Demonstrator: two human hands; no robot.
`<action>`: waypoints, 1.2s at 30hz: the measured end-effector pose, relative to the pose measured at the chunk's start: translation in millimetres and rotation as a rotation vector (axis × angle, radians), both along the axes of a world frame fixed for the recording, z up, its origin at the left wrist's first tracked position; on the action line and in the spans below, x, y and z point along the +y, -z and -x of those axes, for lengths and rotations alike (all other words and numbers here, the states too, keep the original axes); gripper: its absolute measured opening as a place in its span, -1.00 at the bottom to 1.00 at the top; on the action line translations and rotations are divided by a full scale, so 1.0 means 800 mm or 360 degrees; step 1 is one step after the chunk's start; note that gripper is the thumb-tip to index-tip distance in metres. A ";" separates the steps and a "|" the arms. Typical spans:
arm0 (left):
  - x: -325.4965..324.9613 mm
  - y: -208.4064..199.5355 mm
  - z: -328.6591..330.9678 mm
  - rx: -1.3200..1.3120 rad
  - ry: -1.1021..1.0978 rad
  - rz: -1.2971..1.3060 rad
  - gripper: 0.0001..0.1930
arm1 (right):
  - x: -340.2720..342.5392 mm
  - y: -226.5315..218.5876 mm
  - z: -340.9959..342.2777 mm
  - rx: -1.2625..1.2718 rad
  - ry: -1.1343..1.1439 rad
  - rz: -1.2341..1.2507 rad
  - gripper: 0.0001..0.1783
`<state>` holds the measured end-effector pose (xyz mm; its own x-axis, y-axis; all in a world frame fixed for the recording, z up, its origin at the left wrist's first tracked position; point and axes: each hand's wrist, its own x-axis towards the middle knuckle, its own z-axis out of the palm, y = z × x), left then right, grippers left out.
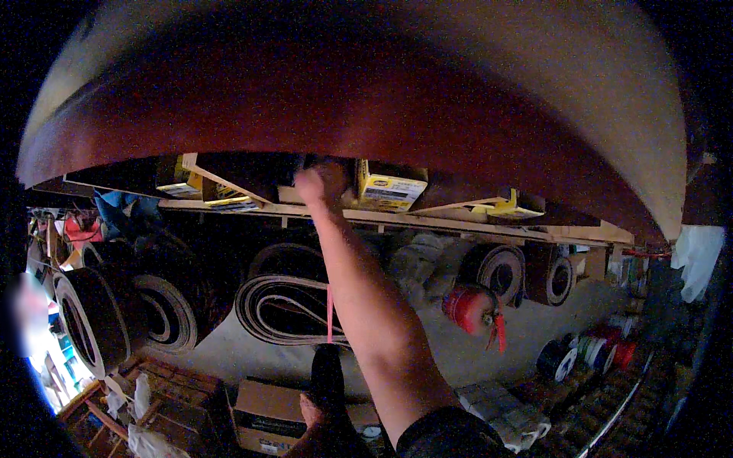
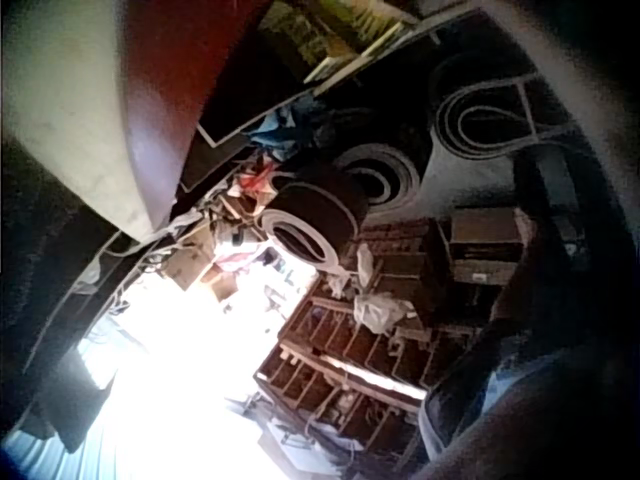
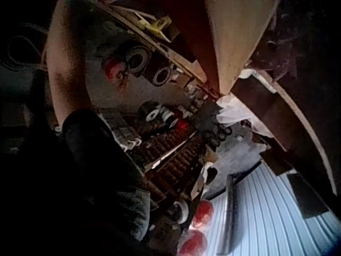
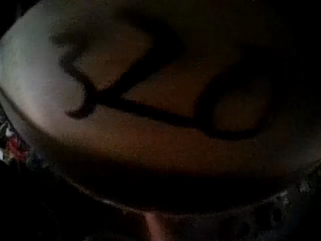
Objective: The person sorts through small yellow boxes and blue packages on a cluttered wooden shelf. They pick up items, inspect them, and place them back into the shelf compartments, occasionally moving boxes to access items behind them.
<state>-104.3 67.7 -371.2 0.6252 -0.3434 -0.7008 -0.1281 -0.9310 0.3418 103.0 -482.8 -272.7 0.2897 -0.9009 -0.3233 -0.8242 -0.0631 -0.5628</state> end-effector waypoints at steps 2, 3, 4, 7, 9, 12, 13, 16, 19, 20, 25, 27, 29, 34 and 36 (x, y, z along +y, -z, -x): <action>-0.003 -0.005 -0.002 -0.0020 0.0023 0.0012 -0.65 | 0.038 0.005 0.001 0.0092 -0.0101 0.0623 -0.42; -0.002 -0.007 -0.002 -0.0025 0.0028 0.0012 -0.66 | 0.045 0.000 -0.002 -0.0142 -0.0038 0.0242 -0.19; -0.002 -0.006 -0.006 0.0084 0.0080 0.0031 -0.67 | 0.057 0.011 -0.002 -0.0156 -0.0075 0.0366 -0.15; 0.006 0.007 -0.015 0.0141 0.0284 0.0045 -0.68 | 0.084 0.029 0.001 -0.0161 -0.0157 0.0551 -0.10; 0.038 0.030 -0.006 -0.0174 0.0452 -0.0023 -0.70 | 0.087 0.032 -0.009 -0.0136 -0.0221 0.0528 -0.09; 0.015 0.014 0.006 -0.0160 0.0034 0.0038 -0.70 | 0.081 0.043 0.004 -0.0029 -0.0283 0.0549 -0.09; 0.003 0.003 0.001 -0.0102 0.0045 0.0015 -0.70 | 0.079 0.044 0.007 0.0000 -0.0300 0.0558 -0.10; -0.011 -0.012 -0.007 -0.0014 0.0084 -0.0013 -0.70 | 0.078 0.045 0.010 -0.0013 -0.0310 0.0556 -0.12; -0.004 -0.011 -0.006 -0.0097 0.0128 0.0045 -0.71 | 0.080 0.042 0.007 -0.0063 -0.0312 0.0588 -0.13; -0.001 -0.008 -0.004 -0.0140 0.0130 0.0070 -0.72 | 0.081 0.044 0.007 -0.0075 -0.0322 0.0605 -0.14; -0.002 -0.003 -0.005 0.0009 0.0145 -0.0045 -0.72 | 0.078 0.044 0.012 -0.0084 -0.0361 0.0708 -0.19; -0.003 -0.007 -0.004 -0.0014 0.0121 -0.0046 -0.71 | 0.075 0.042 0.011 -0.0033 -0.0355 0.0637 -0.25; -0.005 -0.009 -0.005 -0.0024 0.0153 -0.0024 -0.71 | 0.066 0.042 0.014 -0.0074 -0.0333 0.0656 -0.33; -0.001 -0.009 -0.003 -0.0026 0.0061 -0.0019 -0.69 | 0.026 0.044 0.017 -0.0411 -0.0015 0.0252 -0.52; 0.003 -0.009 -0.004 -0.0031 0.0010 -0.0043 -0.67 | 0.022 0.045 0.016 -0.0290 -0.0151 0.0488 -0.56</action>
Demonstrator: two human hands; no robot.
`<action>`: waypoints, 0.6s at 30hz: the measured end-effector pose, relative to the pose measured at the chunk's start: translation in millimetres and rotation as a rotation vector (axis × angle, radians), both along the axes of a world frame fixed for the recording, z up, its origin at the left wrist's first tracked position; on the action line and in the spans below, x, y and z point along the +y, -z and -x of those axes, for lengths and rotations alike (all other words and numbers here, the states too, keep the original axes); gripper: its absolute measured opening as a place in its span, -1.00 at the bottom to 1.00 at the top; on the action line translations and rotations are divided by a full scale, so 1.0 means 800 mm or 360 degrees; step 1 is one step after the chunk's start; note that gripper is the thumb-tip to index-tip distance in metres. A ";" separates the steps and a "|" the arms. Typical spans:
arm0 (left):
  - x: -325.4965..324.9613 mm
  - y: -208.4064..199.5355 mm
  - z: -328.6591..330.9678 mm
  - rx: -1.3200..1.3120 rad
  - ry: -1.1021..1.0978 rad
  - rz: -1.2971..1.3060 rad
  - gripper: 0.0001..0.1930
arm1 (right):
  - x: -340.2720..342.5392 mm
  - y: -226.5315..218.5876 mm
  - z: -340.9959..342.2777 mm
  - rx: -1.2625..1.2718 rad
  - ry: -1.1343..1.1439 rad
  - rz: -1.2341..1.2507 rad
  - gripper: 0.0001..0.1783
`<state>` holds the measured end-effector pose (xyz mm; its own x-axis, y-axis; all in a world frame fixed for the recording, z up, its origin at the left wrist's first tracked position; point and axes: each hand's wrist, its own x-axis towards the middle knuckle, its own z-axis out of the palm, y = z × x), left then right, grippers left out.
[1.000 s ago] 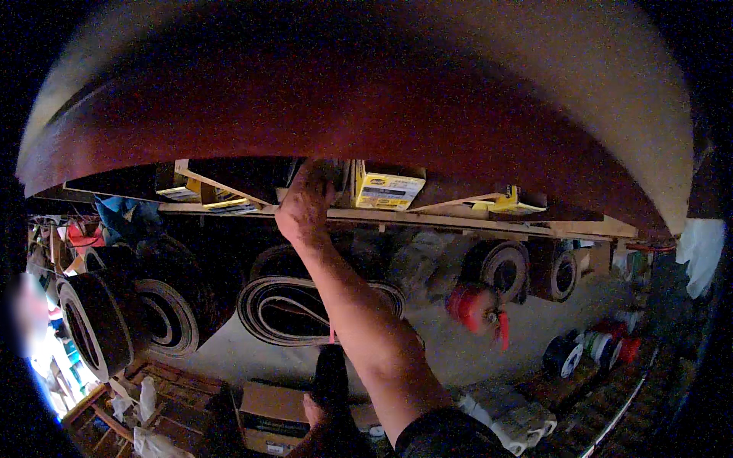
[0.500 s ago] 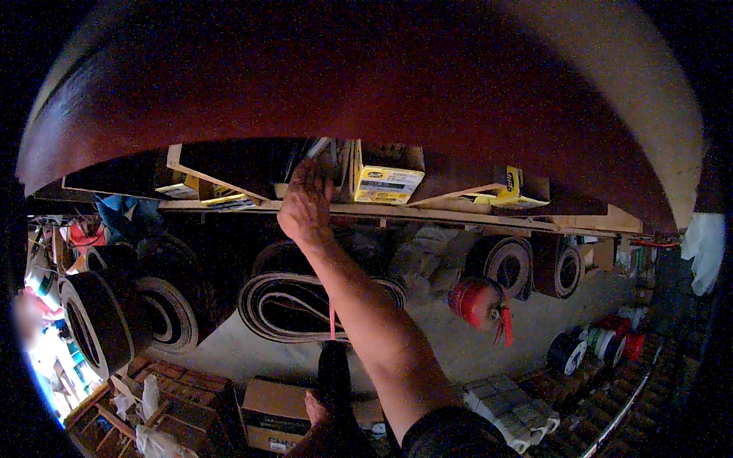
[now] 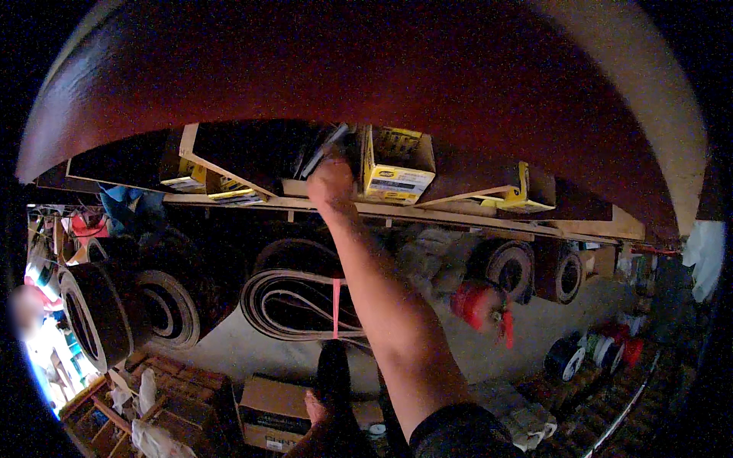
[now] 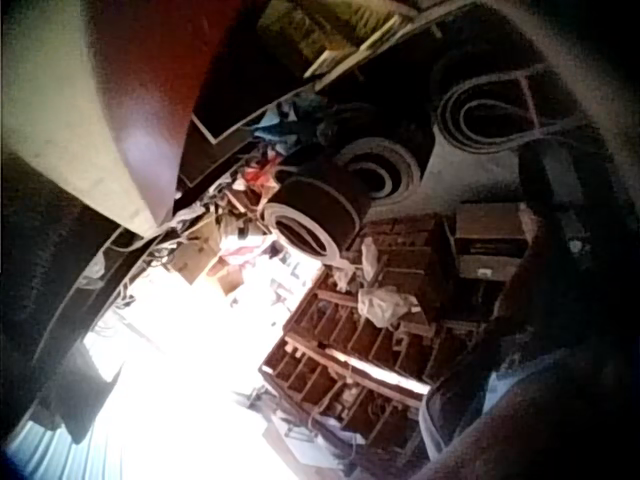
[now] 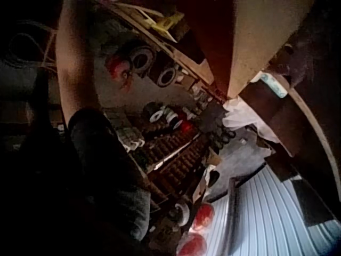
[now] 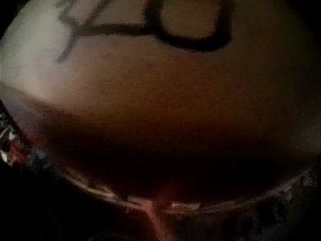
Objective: The person sorts through small yellow boxes and blue packages on a cluttered wooden shelf. They pick up items, inspect them, and place them back into the shelf compartments, occasionally moving boxes to access items behind them.
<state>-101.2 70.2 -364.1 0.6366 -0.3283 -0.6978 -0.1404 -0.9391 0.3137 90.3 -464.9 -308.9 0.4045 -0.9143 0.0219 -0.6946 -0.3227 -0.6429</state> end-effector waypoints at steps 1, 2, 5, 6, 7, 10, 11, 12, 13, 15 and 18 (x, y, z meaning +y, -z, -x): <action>0.004 -0.001 -0.002 0.0022 0.0001 -0.0015 -0.67 | -0.004 0.001 -0.005 0.0113 -0.0014 -0.0034 -0.57; -0.005 -0.004 -0.004 0.0065 0.0018 -0.0012 -0.66 | -0.021 0.013 -0.001 0.0382 -0.0131 0.0043 -0.63; -0.012 -0.005 -0.004 0.0093 0.0063 0.0005 -0.66 | -0.056 0.049 0.000 0.0826 -0.0315 0.0109 -0.74; -0.011 -0.001 -0.002 0.0084 0.0077 0.0016 -0.66 | -0.065 0.057 -0.002 0.0917 -0.0344 0.0101 -0.77; -0.010 0.004 0.001 -0.0009 0.0162 0.0059 -0.67 | -0.077 0.064 -0.002 0.0933 -0.0380 0.0086 -0.78; 0.013 0.017 0.000 -0.0152 0.0211 0.0078 -0.68 | -0.057 0.044 -0.028 0.0814 -0.0168 -0.0097 -0.76; 0.006 0.011 -0.003 -0.0059 0.0128 0.0067 -0.68 | -0.057 0.035 -0.028 0.0763 -0.0112 -0.0123 -0.76; -0.001 0.003 -0.007 0.0038 0.0047 0.0047 -0.68 | -0.057 0.030 -0.025 0.0716 -0.0055 -0.0156 -0.76; -0.008 -0.005 -0.011 0.0058 0.0077 0.0057 -0.69 | -0.056 0.025 -0.022 0.0669 0.0003 -0.0188 -0.76; -0.021 -0.017 -0.019 0.0081 0.0130 0.0089 -0.70 | -0.059 0.014 -0.019 0.0559 -0.0127 -0.0087 -0.74; -0.002 -0.004 -0.008 -0.0011 0.0075 0.0061 -0.71 | -0.059 0.017 -0.016 0.0131 0.0053 -0.0373 -0.77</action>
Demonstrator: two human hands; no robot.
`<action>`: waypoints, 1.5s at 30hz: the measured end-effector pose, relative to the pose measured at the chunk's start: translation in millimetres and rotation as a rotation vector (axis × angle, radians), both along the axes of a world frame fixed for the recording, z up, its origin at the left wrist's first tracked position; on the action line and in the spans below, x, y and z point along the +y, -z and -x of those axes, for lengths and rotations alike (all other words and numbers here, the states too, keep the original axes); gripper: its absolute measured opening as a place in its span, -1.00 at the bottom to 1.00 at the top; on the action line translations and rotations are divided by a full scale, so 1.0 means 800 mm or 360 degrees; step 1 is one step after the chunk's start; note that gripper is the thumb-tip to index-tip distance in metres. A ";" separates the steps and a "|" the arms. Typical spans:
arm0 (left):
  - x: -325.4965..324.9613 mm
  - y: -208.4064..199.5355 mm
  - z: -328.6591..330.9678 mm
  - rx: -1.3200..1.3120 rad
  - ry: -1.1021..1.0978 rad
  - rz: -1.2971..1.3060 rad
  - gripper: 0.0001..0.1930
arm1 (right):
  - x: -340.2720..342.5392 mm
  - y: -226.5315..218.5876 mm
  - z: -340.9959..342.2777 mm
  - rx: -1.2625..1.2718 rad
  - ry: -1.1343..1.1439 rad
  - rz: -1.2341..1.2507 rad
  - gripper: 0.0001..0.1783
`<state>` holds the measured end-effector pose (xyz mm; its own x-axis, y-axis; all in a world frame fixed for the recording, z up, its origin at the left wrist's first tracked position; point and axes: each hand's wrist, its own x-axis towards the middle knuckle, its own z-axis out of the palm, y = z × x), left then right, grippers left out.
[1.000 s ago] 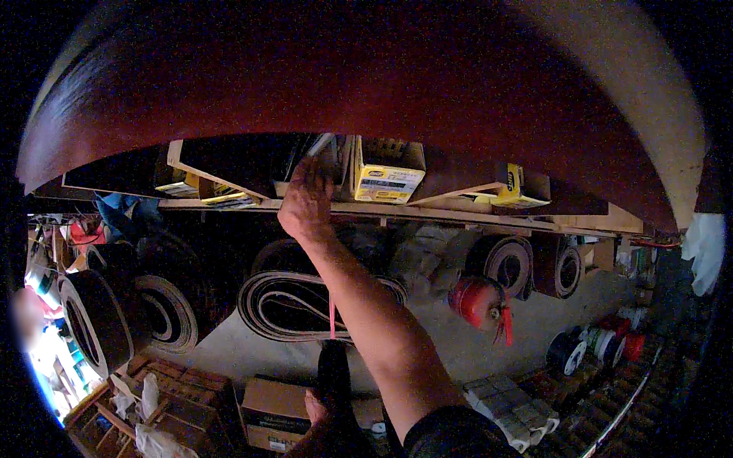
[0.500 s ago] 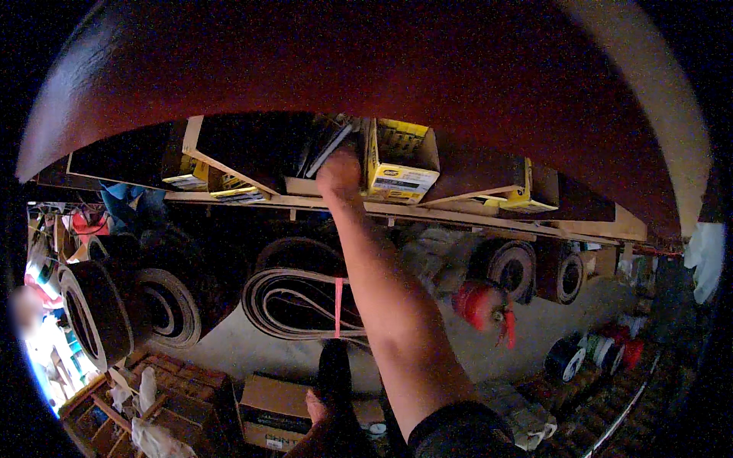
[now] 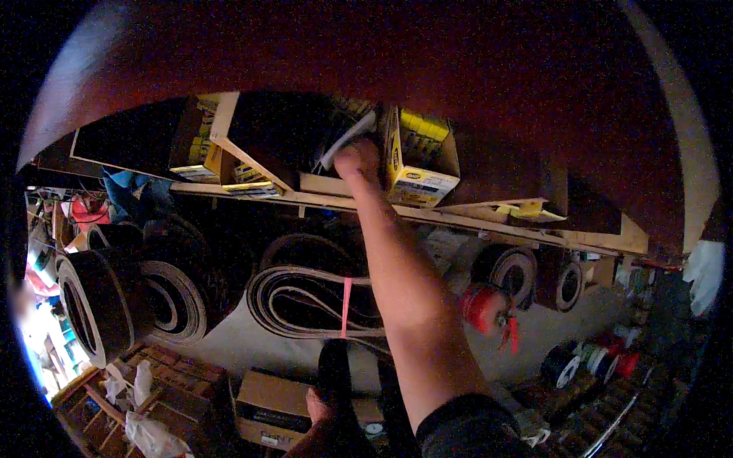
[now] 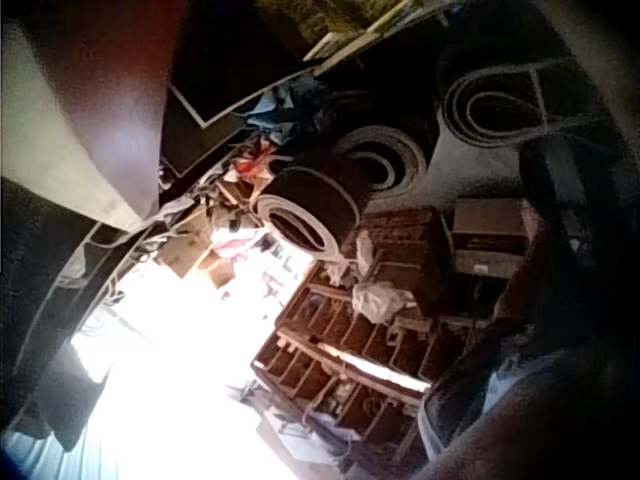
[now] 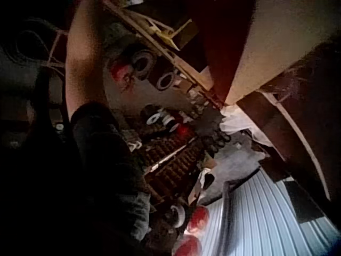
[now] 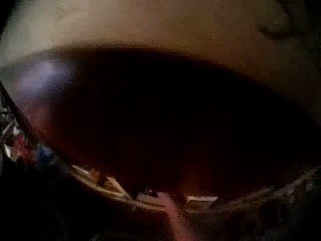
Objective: The person sorts through small yellow boxes and blue packages on a cluttered wooden shelf. They pick up items, inspect them, and place them back into the shelf compartments, occasionally moving boxes to access items behind them.
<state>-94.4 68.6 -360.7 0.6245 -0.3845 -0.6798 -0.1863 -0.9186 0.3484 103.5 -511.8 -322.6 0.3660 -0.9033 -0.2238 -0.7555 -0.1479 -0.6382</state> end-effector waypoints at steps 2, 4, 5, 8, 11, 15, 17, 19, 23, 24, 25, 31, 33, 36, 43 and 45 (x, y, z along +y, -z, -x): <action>-0.007 -0.002 -0.002 0.0055 0.0017 0.0001 -0.71 | -0.002 0.022 0.015 -0.0223 0.0213 -0.0178 -0.80; -0.005 0.003 -0.003 -0.0007 0.0042 0.0026 -0.70 | 0.007 0.043 0.022 -0.0261 0.0226 -0.0118 -0.81; 0.006 0.013 0.002 -0.0092 0.0061 0.0059 -0.70 | 0.010 0.053 0.023 -0.0306 0.0230 -0.0047 -0.81; 0.012 0.027 0.012 -0.0187 0.0152 0.0093 -0.70 | 0.012 0.066 0.036 -0.0540 0.0389 0.0016 -0.75; 0.022 0.028 0.008 -0.0227 0.0279 0.0057 -0.71 | 0.035 0.036 0.023 -0.0861 0.0633 -0.0165 -0.65; 0.032 0.024 0.006 -0.0235 0.0241 0.0014 -0.71 | 0.057 -0.017 0.014 -0.1151 0.0800 -0.0692 -0.60; 0.023 0.023 0.007 -0.0235 0.0282 0.0038 -0.72 | 0.049 -0.008 0.024 -0.0997 0.0645 -0.0513 -0.65; 0.014 0.025 0.008 -0.0208 0.0318 0.0059 -0.73 | 0.036 0.017 0.039 -0.0864 0.0528 -0.0262 -0.64; 0.016 0.021 0.003 -0.0155 0.0308 0.0009 -0.73 | 0.054 0.006 0.034 -0.0423 0.0332 0.0523 -0.53; 0.016 0.016 0.000 -0.0152 0.0290 -0.0009 -0.73 | 0.067 -0.023 0.027 -0.0256 0.0274 0.0770 -0.49; 0.011 0.012 -0.003 -0.0092 0.0254 -0.0052 -0.73 | 0.074 -0.043 0.024 -0.0240 0.0248 0.0745 -0.45; 0.017 0.018 0.003 -0.0129 0.0146 0.0027 -0.72 | 0.075 -0.082 0.017 -0.0026 -0.0147 0.0715 -0.43; 0.015 0.021 0.005 -0.0108 0.0143 0.0035 -0.71 | 0.066 -0.075 0.018 0.0092 -0.0409 0.0818 -0.47; 0.012 0.017 0.004 -0.0149 0.0286 0.0035 -0.72 | 0.060 -0.072 0.026 0.0204 -0.0348 0.0603 -0.56; 0.003 0.011 -0.001 0.0060 0.0078 -0.0093 -0.75 | 0.059 -0.082 0.032 0.0413 -0.0302 0.0623 -0.66; -0.002 0.007 -0.001 0.0053 0.0074 -0.0113 -0.76 | 0.054 -0.080 0.027 0.0169 -0.0317 0.0738 -0.65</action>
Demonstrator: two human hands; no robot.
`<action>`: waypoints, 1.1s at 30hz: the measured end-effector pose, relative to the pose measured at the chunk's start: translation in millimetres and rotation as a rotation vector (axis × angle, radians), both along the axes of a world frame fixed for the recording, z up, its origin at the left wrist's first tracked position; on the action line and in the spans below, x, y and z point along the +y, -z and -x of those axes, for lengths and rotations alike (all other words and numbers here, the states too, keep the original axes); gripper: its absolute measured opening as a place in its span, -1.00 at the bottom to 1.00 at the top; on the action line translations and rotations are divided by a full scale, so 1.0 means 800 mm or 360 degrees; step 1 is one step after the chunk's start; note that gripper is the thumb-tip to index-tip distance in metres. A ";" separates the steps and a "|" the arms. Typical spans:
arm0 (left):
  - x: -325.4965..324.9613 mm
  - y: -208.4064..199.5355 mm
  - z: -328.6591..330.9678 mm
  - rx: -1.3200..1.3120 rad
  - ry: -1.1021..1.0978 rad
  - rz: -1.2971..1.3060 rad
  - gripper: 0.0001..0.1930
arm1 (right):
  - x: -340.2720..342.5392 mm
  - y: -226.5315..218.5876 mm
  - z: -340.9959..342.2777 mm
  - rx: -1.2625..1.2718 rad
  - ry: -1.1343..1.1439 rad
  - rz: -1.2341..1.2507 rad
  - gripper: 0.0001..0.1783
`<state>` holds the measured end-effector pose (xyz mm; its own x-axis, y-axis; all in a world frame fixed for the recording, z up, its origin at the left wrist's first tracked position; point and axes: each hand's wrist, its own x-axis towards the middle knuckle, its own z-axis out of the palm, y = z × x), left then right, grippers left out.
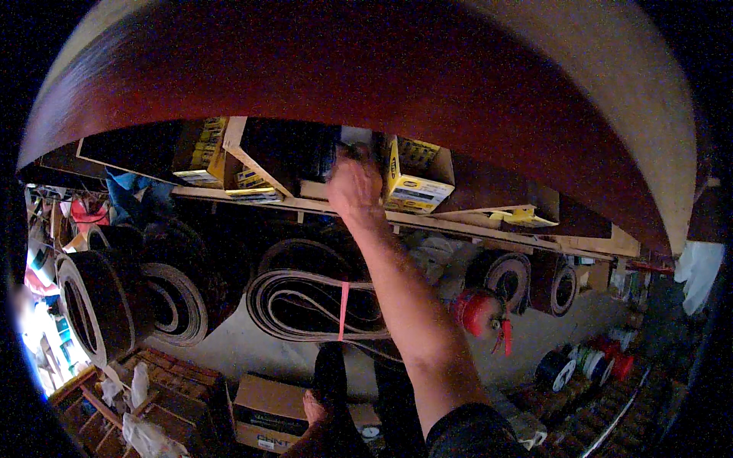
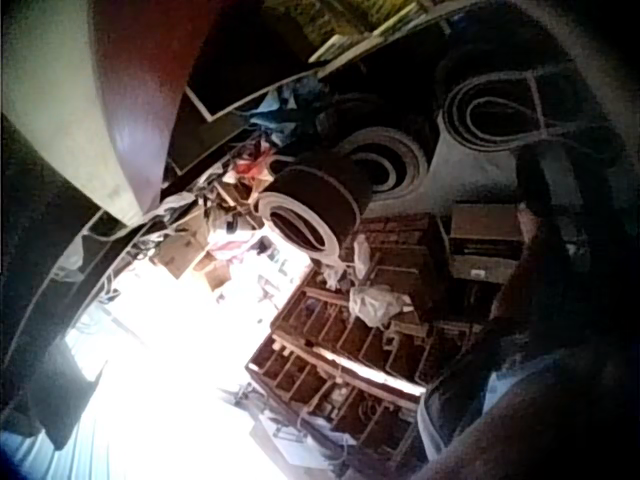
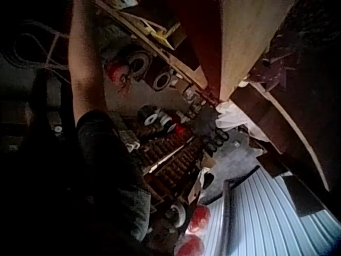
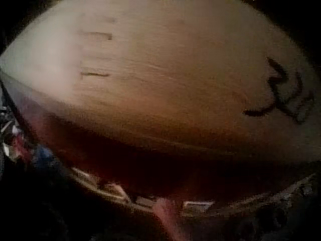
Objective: The person sorts through small yellow boxes and blue packages on a cluttered wooden shelf. They pick up items, inspect them, and place them back into the shelf compartments, occasionally moving boxes to access items behind them.
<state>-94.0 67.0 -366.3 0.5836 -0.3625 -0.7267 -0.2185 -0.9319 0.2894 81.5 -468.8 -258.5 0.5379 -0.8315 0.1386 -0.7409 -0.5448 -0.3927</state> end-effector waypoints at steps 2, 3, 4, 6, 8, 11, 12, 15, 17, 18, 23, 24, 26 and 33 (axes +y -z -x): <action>0.002 0.000 0.001 -0.0044 0.0037 0.0042 -0.76 | -0.006 0.000 -0.010 0.0142 -0.0014 -0.0288 -0.67; 0.005 -0.001 0.002 -0.0066 0.0054 0.0059 -0.76 | -0.007 -0.002 -0.017 0.0212 -0.0022 -0.0436 -0.67; 0.008 0.000 0.002 -0.0073 0.0064 0.0091 -0.76 | -0.008 -0.003 -0.023 0.0269 -0.0051 -0.0440 -0.67; 0.015 0.004 0.003 -0.0085 0.0089 0.0162 -0.75 | -0.010 -0.011 -0.036 0.0382 -0.0103 -0.0440 -0.66; 0.022 0.011 0.010 -0.0212 0.0065 0.0222 -0.75 | -0.013 0.002 -0.052 0.0427 -0.0028 -0.0455 -0.68; 0.005 0.006 0.008 -0.0081 -0.0003 0.0186 -0.76 | -0.030 0.032 -0.048 0.0377 0.0100 -0.0415 -0.70; -0.008 -0.001 0.005 0.0020 -0.0029 0.0152 -0.76 | -0.037 0.042 -0.040 0.0344 0.0146 -0.0391 -0.71; -0.004 -0.011 -0.002 0.0058 -0.0185 0.0080 -0.76 | -0.006 0.018 -0.028 -0.0198 0.0280 -0.0531 -0.74; -0.005 -0.011 -0.005 0.0047 -0.0072 0.0012 -0.75 | -0.001 0.025 -0.017 -0.0240 0.0347 -0.0510 -0.77; -0.005 -0.010 -0.006 0.0041 -0.0014 -0.0023 -0.75 | 0.004 0.029 -0.013 -0.0260 0.0402 -0.0474 -0.78; 0.005 0.009 0.003 -0.0092 0.0178 0.0134 -0.72 | -0.006 0.070 0.012 -0.0814 0.0474 -0.0655 -0.83; 0.012 0.013 0.003 -0.0136 0.0252 0.0155 -0.72 | -0.001 0.067 0.008 -0.0955 0.0532 -0.0795 -0.84; 0.017 0.014 0.005 -0.0095 0.0194 0.0111 -0.71 | 0.013 0.052 0.009 -0.1240 0.0689 -0.1211 -0.87; 0.011 0.010 0.004 -0.0072 0.0191 0.0146 -0.70 | 0.022 0.034 0.020 -0.1557 0.0617 -0.1318 -0.85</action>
<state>-96.8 75.4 -374.2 0.5635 -0.4951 -0.6613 -0.3413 -0.8686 0.3594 65.6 -451.5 -286.1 0.2191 -0.9326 -0.2867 -0.0188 0.2898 -0.9569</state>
